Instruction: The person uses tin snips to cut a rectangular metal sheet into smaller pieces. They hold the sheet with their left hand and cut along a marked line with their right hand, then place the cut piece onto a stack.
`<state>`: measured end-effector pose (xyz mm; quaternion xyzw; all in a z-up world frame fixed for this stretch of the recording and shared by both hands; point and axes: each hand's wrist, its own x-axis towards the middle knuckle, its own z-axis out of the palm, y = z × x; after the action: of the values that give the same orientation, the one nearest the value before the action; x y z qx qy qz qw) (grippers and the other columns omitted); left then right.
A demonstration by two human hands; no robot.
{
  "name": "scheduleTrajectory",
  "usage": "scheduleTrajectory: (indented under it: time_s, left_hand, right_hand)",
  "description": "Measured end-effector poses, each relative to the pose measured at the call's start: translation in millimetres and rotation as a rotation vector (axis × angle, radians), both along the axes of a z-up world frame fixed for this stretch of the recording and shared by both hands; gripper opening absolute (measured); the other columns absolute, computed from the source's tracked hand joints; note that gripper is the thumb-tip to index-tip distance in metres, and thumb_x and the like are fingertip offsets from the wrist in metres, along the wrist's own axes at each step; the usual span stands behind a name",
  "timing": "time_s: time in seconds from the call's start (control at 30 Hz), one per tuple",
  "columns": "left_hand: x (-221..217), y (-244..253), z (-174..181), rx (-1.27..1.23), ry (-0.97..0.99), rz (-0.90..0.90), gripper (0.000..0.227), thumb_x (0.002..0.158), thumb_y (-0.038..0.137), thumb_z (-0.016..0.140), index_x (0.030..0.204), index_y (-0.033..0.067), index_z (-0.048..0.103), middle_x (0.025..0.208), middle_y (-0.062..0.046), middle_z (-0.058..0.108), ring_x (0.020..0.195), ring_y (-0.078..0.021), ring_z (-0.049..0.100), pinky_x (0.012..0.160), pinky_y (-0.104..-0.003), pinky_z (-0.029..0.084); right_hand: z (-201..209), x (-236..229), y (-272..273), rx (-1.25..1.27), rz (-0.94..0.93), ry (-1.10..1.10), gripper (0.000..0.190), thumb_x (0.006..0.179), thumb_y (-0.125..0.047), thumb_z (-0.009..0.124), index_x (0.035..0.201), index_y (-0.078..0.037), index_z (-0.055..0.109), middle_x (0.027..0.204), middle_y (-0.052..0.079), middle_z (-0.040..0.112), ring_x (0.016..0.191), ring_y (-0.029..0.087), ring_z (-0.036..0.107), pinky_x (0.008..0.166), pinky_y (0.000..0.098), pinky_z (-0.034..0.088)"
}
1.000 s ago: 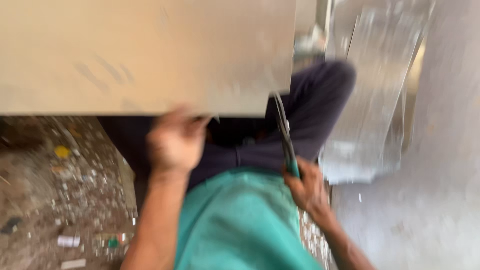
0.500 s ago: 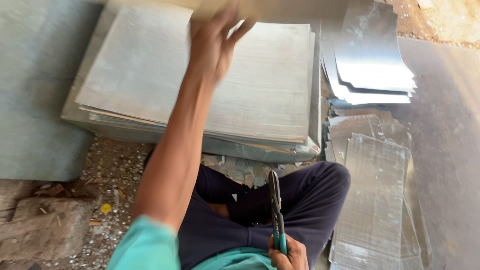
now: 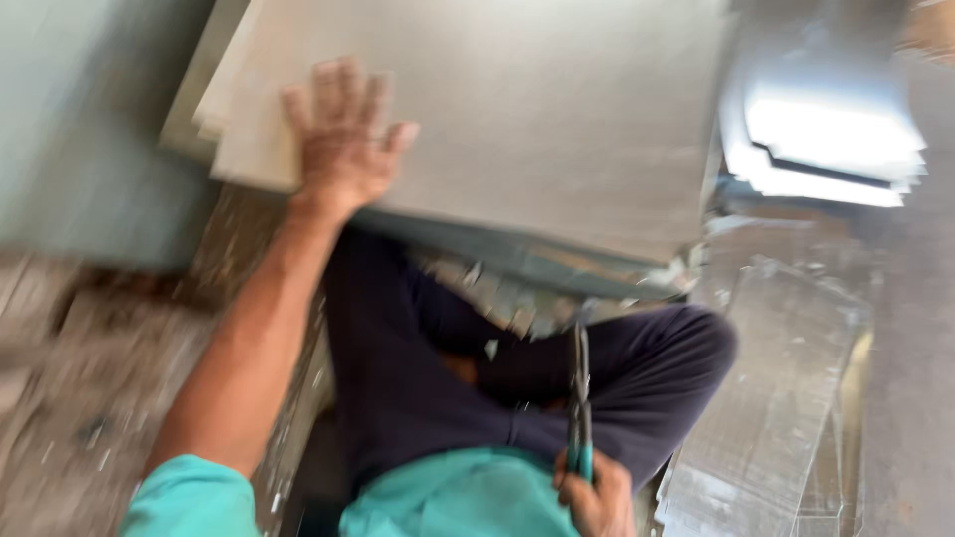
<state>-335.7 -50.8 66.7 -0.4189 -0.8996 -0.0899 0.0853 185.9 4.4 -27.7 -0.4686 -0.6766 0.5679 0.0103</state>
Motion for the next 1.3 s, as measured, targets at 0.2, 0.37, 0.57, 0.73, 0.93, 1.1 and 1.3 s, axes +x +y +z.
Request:
scheduleTrajectory:
  time_s: [0.2,0.37,0.57,0.73,0.93,1.1,1.3]
  left_hand:
    - [27,-88,17,0.57,0.051,0.481,0.042,0.09,0.018,0.073,0.128,0.0024,0.063,0.128,-0.024,0.062,0.125,-0.0318,0.057,0.112,-0.056,0.046]
    - [24,-132,71,0.735,-0.421,0.335,0.012,0.096,0.013,0.072,0.087,0.0048,0.073,0.075,-0.009,0.072,0.063,-0.0199,0.07,0.053,-0.036,0.056]
    - [152,-102,15,1.167,-1.285,0.174,0.009,0.089,0.007,0.074,0.082,0.0021,0.072,0.072,-0.007,0.073,0.06,-0.0127,0.071,0.045,-0.024,0.051]
    - [198,-96,-38,1.393,-1.559,0.371,0.01,0.09,0.006,0.076,0.098,0.0,0.074,0.085,-0.01,0.078,0.072,-0.0137,0.075,0.062,-0.023,0.06]
    - [196,-95,-20,1.438,-1.586,0.299,0.011,0.097,0.005,0.074,0.103,-0.004,0.071,0.09,-0.012,0.078,0.081,-0.0147,0.077,0.077,-0.027,0.067]
    - [199,-100,-23,1.351,-1.579,0.342,0.012,0.098,0.006,0.072,0.103,-0.0055,0.073,0.091,-0.011,0.078,0.073,-0.0103,0.073,0.065,-0.023,0.061]
    - [194,-98,-12,1.279,-1.479,0.324,0.013,0.101,0.006,0.074,0.105,-0.0064,0.074,0.091,-0.011,0.078,0.07,-0.0078,0.067,0.065,-0.021,0.056]
  right_hand:
    - [63,-39,1,0.078,0.039,-0.014,0.02,0.067,-0.007,0.057,0.08,-0.001,0.07,0.066,0.012,0.07,0.058,0.017,0.063,0.056,0.0311,0.05]
    - [81,-70,1,0.096,0.251,-0.02,0.014,0.07,-0.008,0.058,0.072,0.0,0.068,0.057,0.011,0.067,0.054,0.016,0.063,0.054,0.0305,0.049]
    - [102,-101,-4,0.097,0.464,-0.086,0.016,0.075,-0.013,0.052,0.076,0.0,0.062,0.061,0.008,0.06,0.055,0.016,0.053,0.054,0.0341,0.045]
    - [130,-123,-9,-0.117,0.599,-0.262,0.043,0.065,-0.005,0.05,0.106,-0.002,0.063,0.082,0.013,0.065,0.071,0.021,0.056,0.067,0.0355,0.049]
    - [125,-158,-11,-0.465,0.529,-0.173,0.076,0.058,-0.001,0.047,0.134,0.002,0.049,0.125,0.016,0.062,0.109,0.026,0.064,0.094,0.0417,0.058]
    - [122,-176,-12,-0.465,0.545,-0.232,0.081,0.056,0.0,0.047,0.137,0.001,0.045,0.12,0.019,0.059,0.109,0.029,0.065,0.091,0.0449,0.058]
    - [134,-181,-9,-0.412,0.585,-0.224,0.067,0.057,0.0,0.048,0.123,0.002,0.052,0.105,0.015,0.06,0.093,0.025,0.058,0.083,0.0383,0.055]
